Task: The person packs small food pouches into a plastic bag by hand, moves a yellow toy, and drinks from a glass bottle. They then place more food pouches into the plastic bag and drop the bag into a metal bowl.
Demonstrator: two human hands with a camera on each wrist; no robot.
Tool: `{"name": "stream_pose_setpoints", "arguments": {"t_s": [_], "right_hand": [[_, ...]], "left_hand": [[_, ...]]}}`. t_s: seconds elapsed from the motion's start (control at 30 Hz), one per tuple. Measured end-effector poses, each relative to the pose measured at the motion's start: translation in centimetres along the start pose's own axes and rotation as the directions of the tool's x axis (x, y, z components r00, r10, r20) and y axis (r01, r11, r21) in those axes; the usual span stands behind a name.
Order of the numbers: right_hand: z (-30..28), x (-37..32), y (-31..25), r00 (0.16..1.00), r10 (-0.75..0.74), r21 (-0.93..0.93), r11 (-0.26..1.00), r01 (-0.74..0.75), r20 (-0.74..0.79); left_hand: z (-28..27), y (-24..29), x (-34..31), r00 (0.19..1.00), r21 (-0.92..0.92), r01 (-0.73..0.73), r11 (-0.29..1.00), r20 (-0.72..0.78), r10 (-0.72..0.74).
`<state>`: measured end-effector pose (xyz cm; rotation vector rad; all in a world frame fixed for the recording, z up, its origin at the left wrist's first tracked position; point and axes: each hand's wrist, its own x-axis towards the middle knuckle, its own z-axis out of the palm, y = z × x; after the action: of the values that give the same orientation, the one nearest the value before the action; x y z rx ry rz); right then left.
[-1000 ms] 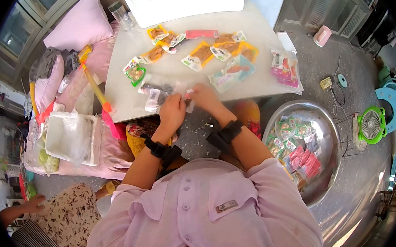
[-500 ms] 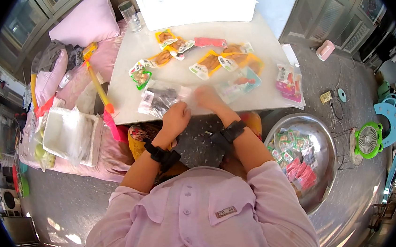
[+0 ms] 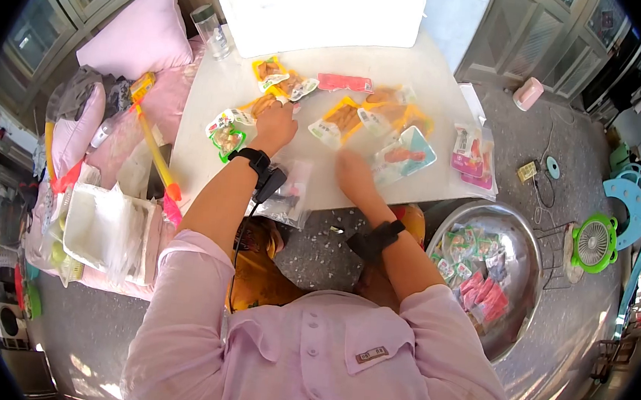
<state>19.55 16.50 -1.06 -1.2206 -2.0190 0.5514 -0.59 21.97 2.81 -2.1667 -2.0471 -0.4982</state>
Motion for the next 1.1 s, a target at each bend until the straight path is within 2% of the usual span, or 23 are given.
{"name": "stream_pose_setpoints", "arguments": {"t_s": [0.17, 0.27, 0.37, 0.53, 0.63, 0.67, 0.7, 0.73, 0.8, 0.83, 0.93, 1.0, 1.03, 1.07, 1.1], "right_hand": [[0.8, -0.2, 1.1, 0.998, -0.057, 0.061, 0.996, 0.059, -0.04], [0.1, -0.1, 0.6, 0.997, -0.051, 0.092, 0.994, 0.056, -0.054], [0.4, -0.5, 0.9, 0.995, -0.071, 0.098, 0.992, 0.078, -0.072], [-1.2, -0.4, -1.0, 0.995, -0.056, 0.095, 0.993, 0.064, -0.083], [-0.1, 0.6, 1.1, 0.992, -0.04, 0.142, 0.988, 0.057, -0.118], [-0.1, 0.7, 1.9, 0.997, 0.009, 0.212, 0.977, 0.008, -0.083], [-0.5, 0.8, 2.3, 0.997, 0.056, 0.279, 0.959, -0.042, -0.043], [-0.7, 0.8, 2.5, 0.995, 0.1, 0.344, 0.934, -0.095, 0.003], [-0.4, 0.6, 2.4, 0.977, -0.017, 0.295, 0.952, 0.081, -0.215], [-0.4, -0.2, 1.8, 0.948, -0.073, 0.258, 0.953, 0.158, -0.309], [-1.9, -1.6, -1.1, 0.983, 0.182, 0.605, 0.781, -0.151, 0.011], [-2.6, -3.1, -3.1, 0.994, 0.101, 0.671, 0.733, -0.107, 0.048], [-3.2, -3.9, -4.0, 0.996, 0.06, 0.703, 0.707, -0.085, 0.06], [-4.1, -4.6, -5.1, 0.983, 0.059, 0.793, 0.582, -0.177, 0.176], [-5.2, -5.3, -6.1, 0.957, 0.041, 0.852, 0.445, -0.275, 0.287]], "left_hand": [[1.3, 0.4, 2.7, 0.993, 0.263, -0.026, 0.965, 0.119, -0.006], [1.1, 0.3, 3.5, 0.982, 0.319, -0.126, 0.939, 0.174, 0.072], [-0.2, 0.8, 3.2, 0.99, 0.308, -0.122, 0.943, 0.108, 0.093], [-3.6, 0.7, 2.1, 0.994, 0.074, -0.037, 0.997, -0.097, 0.044], [-6.0, 0.6, 0.8, 0.987, -0.097, 0.028, 0.995, -0.155, -0.043], [-6.5, 0.5, 0.2, 0.983, -0.157, 0.053, 0.986, -0.168, -0.079], [-7.0, 0.6, -0.7, 0.967, -0.267, 0.01, 0.964, -0.243, -0.077], [-7.3, 0.8, -1.6, 0.965, -0.392, 0.054, 0.919, -0.217, -0.149], [-7.5, 1.4, -4.0, 0.95, -0.613, 0.155, 0.775, -0.122, -0.287], [-7.9, 1.9, -5.3, 0.945, -0.707, 0.155, 0.69, -0.098, -0.312], [-8.5, 4.6, -9.7, 0.948, -0.748, 0.162, 0.643, -0.063, -0.312], [-8.3, 7.1, -12.5, 0.954, -0.693, 0.001, 0.721, -0.215, -0.208], [-7.9, 7.9, -13.5, 0.946, -0.62, -0.131, 0.774, -0.312, -0.09], [-7.5, 8.7, -14.3, 0.918, -0.531, -0.261, 0.807, -0.396, 0.036], [-7.7, 9.8, -15.1, 0.909, -0.524, -0.31, 0.793, -0.409, 0.084]]}}
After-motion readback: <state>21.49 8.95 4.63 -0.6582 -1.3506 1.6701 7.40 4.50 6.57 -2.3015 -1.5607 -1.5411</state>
